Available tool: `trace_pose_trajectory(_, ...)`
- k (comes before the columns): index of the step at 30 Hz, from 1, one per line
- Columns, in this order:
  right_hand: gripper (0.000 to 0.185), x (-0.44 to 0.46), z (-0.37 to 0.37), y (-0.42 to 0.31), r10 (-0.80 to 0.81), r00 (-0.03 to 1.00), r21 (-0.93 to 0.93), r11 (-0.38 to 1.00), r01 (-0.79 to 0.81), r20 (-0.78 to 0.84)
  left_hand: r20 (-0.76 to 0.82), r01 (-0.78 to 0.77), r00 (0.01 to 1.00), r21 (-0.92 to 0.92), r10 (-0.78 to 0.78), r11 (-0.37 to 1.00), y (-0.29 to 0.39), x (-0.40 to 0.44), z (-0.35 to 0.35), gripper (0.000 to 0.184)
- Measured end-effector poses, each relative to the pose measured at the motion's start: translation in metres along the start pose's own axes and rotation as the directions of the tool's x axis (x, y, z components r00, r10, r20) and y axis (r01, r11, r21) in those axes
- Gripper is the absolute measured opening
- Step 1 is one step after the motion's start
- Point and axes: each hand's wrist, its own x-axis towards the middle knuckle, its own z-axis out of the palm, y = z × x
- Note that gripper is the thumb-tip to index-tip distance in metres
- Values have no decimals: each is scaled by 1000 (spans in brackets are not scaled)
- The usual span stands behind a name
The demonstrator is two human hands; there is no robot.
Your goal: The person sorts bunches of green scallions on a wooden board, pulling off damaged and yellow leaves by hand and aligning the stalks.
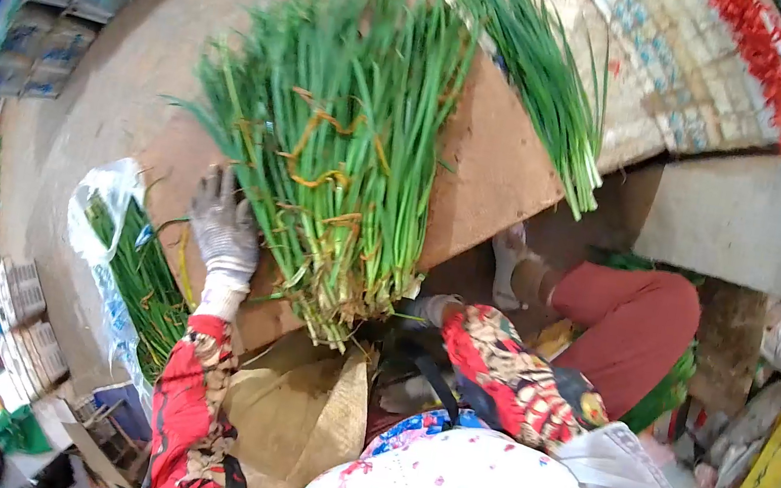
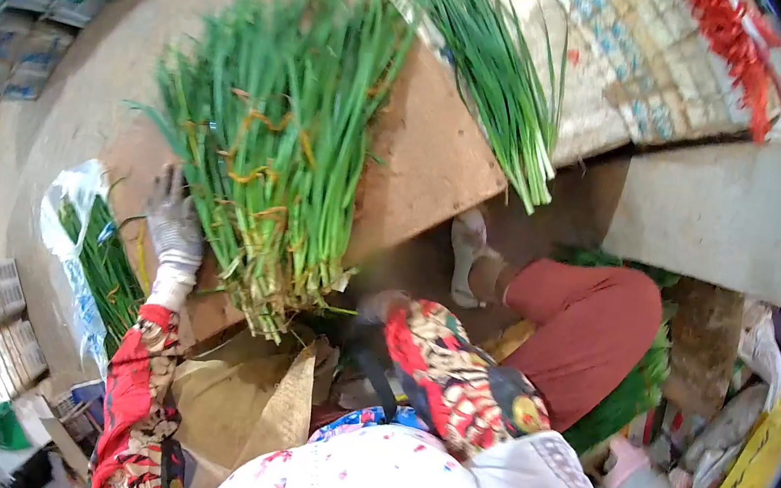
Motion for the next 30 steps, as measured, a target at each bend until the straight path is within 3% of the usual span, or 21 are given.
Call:
trace_pose_trajectory(2,41,-18,-28,-10,-208,975,-177,959,220,83,-21,5,1000,9,-5,1000,3,-1,-3,49)
trace_pose_trajectory(4,40,-44,-55,-12,-468,851,-290,802,523,240,-4,79,997,-11,-79,997,10,2,-15,50)
trace_pose_trajectory(5,42,-130,-113,-76,-132,968,-104,982,157,213,-38,61,997,4,-61,998,2,-2,-6,49)
trace_pose_trajectory(6,41,-140,-116,-59,-223,965,-1,974,226,137,-65,76,995,-4,-76,997,-3,-3,1,50)
trace_pose_trajectory(7,38,-175,-137,-71,-308,951,326,897,299,-24,-102,87,991,-19,-89,996,-8,-1,6,50)
trace_pose_trajectory(8,35,-210,-157,-82,-346,918,605,694,390,-195,-131,99,986,-21,-101,995,-8,-3,11,49)
trace_pose_trajectory(9,35,-219,-171,-79,-238,893,666,599,445,-382,-149,115,982,-16,-116,993,-12,-5,15,49)
trace_pose_trajectory(10,34,-226,-189,-77,-101,833,699,494,517,-545,-85,206,970,-214,-229,955,-16,-4,17,48)
trace_pose_trajectory(11,38,-216,-207,-69,-1,644,398,785,475,-765,-5,296,946,-400,-325,867,-19,-2,16,47)
trace_pose_trajectory(12,42,-197,-227,-61,-20,374,87,960,266,-927,8,448,873,-408,-488,796,-8,3,13,45)
trace_pose_trajectory(14,58,-170,-266,-67,-50,282,-136,946,-294,-958,188,561,801,-568,-569,602,-18,24,54,53)
trace_pose_trajectory(15,58,-154,-287,-79,-78,284,-159,948,-277,-956,170,568,790,-566,-589,597,-9,31,41,53)
trace_pose_trajectory(17,75,-121,-315,-111,281,556,135,948,-289,-782,379,709,653,-610,-656,354,35,48,-3,85)
trace_pose_trajectory(19,84,-89,-310,-155,310,566,176,944,-280,-764,486,747,560,-647,-670,155,56,63,-16,110)
trace_pose_trajectory(20,85,-81,-310,-188,272,647,68,944,-322,-713,494,729,542,-679,-679,89,59,68,-12,116)
trace_pose_trajectory(21,85,-65,-306,-206,101,720,-43,983,-179,-687,533,740,496,-673,-686,13,56,74,3,117)
trace_pose_trajectory(22,82,-51,-295,-225,-18,674,-40,999,-17,-738,526,762,462,-648,-714,15,63,76,-16,115)
trace_pose_trajectory(23,79,-40,-284,-235,-165,667,42,958,282,-726,591,662,480,-729,-648,-174,58,73,-10,112)
trace_pose_trajectory(25,71,-60,-273,-267,-290,717,356,714,603,-634,686,478,580,-723,-439,-498,36,54,5,98)
trace_pose_trajectory(26,72,-67,-270,-279,-401,720,517,507,690,-567,711,439,641,-649,-290,-622,24,42,5,87)
trace_pose_trajectory(30,85,-70,-272,-288,-565,692,309,629,714,-449,658,281,679,-642,-325,-714,52,-8,-112,74)
